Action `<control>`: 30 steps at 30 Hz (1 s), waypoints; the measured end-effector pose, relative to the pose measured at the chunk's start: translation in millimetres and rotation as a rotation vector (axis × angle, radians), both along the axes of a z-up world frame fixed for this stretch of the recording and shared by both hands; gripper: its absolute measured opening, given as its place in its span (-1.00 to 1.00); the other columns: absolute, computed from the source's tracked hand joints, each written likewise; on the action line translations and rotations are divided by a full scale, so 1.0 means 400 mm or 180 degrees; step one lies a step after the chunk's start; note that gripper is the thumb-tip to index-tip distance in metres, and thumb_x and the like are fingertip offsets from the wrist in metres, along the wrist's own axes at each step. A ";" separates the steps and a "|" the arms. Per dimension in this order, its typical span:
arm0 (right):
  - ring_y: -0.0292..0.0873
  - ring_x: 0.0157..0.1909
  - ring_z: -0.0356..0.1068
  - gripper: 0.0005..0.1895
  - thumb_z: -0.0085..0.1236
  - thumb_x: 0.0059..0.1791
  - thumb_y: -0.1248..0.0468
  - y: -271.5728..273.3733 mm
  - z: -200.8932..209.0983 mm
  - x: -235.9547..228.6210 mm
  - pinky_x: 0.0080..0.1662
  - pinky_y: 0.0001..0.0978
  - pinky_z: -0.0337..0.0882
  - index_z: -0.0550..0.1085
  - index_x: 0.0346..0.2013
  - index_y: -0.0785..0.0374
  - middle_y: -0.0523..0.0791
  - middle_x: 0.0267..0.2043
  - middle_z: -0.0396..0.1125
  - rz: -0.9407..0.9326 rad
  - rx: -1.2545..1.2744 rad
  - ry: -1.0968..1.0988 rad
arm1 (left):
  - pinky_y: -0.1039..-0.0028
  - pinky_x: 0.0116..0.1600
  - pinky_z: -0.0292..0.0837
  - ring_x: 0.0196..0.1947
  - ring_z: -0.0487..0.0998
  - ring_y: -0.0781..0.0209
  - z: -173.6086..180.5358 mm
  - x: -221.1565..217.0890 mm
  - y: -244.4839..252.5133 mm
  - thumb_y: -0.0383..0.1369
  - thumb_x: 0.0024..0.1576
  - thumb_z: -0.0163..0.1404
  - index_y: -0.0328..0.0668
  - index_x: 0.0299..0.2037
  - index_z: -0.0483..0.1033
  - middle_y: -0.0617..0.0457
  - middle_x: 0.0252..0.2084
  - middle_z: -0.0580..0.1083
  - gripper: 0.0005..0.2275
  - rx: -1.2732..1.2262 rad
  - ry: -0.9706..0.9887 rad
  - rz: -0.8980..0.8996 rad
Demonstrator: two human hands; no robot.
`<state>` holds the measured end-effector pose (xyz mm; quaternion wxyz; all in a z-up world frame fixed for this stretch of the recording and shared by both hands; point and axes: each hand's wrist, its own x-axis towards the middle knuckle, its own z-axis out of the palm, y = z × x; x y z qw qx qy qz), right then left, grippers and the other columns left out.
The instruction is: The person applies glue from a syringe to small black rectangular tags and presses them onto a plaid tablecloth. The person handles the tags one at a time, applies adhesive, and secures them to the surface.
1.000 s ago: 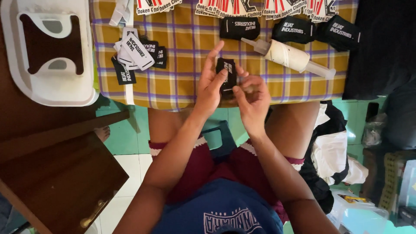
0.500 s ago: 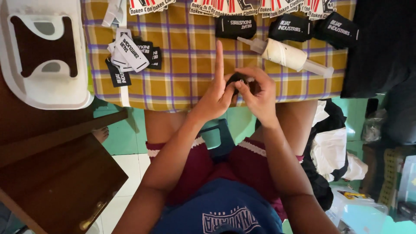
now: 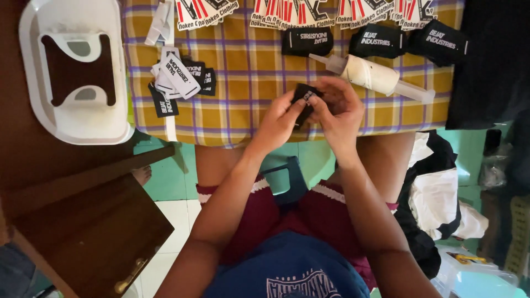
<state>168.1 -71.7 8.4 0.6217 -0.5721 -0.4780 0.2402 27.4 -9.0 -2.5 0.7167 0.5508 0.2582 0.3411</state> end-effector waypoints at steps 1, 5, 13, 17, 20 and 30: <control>-0.13 0.01 0.49 -0.66 0.35 0.07 0.33 0.003 0.013 -0.007 -0.02 -0.20 0.53 0.49 0.10 0.35 0.00 -0.05 0.48 -0.0004 0.0009 0.0001 | 0.52 -0.08 0.49 -0.28 0.56 0.36 0.012 0.001 0.003 -0.39 0.36 -0.10 -0.11 0.06 0.59 0.13 -0.28 0.58 -0.80 0.0009 0.0001 -0.0004; -0.17 -0.12 0.47 -0.62 0.44 0.00 0.37 0.002 0.035 -0.025 -0.15 -0.25 0.59 0.49 0.05 0.37 -0.01 -0.17 0.41 -0.0136 -0.0251 0.0192 | 0.51 -0.08 0.54 -0.28 0.56 0.37 0.034 -0.002 0.002 -0.46 0.32 -0.04 -0.28 -0.07 0.60 0.07 -0.29 0.58 -0.86 -0.0567 -0.0438 0.0237; -0.24 -0.28 0.49 -0.70 0.47 -0.03 0.43 -0.003 0.011 -0.010 -0.29 -0.36 0.61 0.54 -0.08 0.41 -0.03 -0.31 0.41 -0.0223 -0.0372 0.0426 | 0.66 -0.15 0.38 -0.36 0.43 0.52 0.070 -0.015 0.000 -0.39 0.31 0.02 -0.15 -0.24 0.60 0.24 -0.42 0.43 -0.89 -0.0518 -0.0334 0.0101; -0.17 -0.27 0.51 -0.70 0.44 -0.02 0.46 0.002 0.007 -0.008 -0.35 -0.32 0.60 0.56 -0.03 0.42 0.00 -0.29 0.38 -0.0201 -0.0212 0.0246 | 0.42 0.20 0.39 -0.05 0.48 0.31 0.030 -0.020 -0.021 -0.16 0.34 0.05 -0.25 0.02 0.61 0.04 -0.12 0.54 -0.70 -0.0887 0.0013 0.0358; -0.14 -0.30 0.49 -0.67 0.43 -0.01 0.47 0.003 0.017 -0.013 -0.39 -0.28 0.61 0.55 0.02 0.43 0.01 -0.28 0.35 -0.0138 -0.0162 0.0238 | 0.25 0.34 0.29 0.12 0.44 0.14 -0.021 -0.038 -0.007 -0.09 0.31 0.08 -0.33 0.12 0.56 -0.12 0.02 0.50 -0.59 -0.0876 0.0317 0.0462; -0.01 -0.32 0.49 -0.73 0.31 0.08 0.43 0.004 0.007 0.016 -0.35 -0.23 0.56 0.54 0.07 0.41 0.05 -0.07 0.23 0.0151 -0.0189 -0.0566 | 0.53 -0.44 0.47 -0.63 0.46 0.24 -0.031 -0.003 0.021 -0.13 0.43 -0.27 -0.20 -0.15 0.53 -0.01 -0.58 0.46 -0.63 0.0054 0.0119 -0.0562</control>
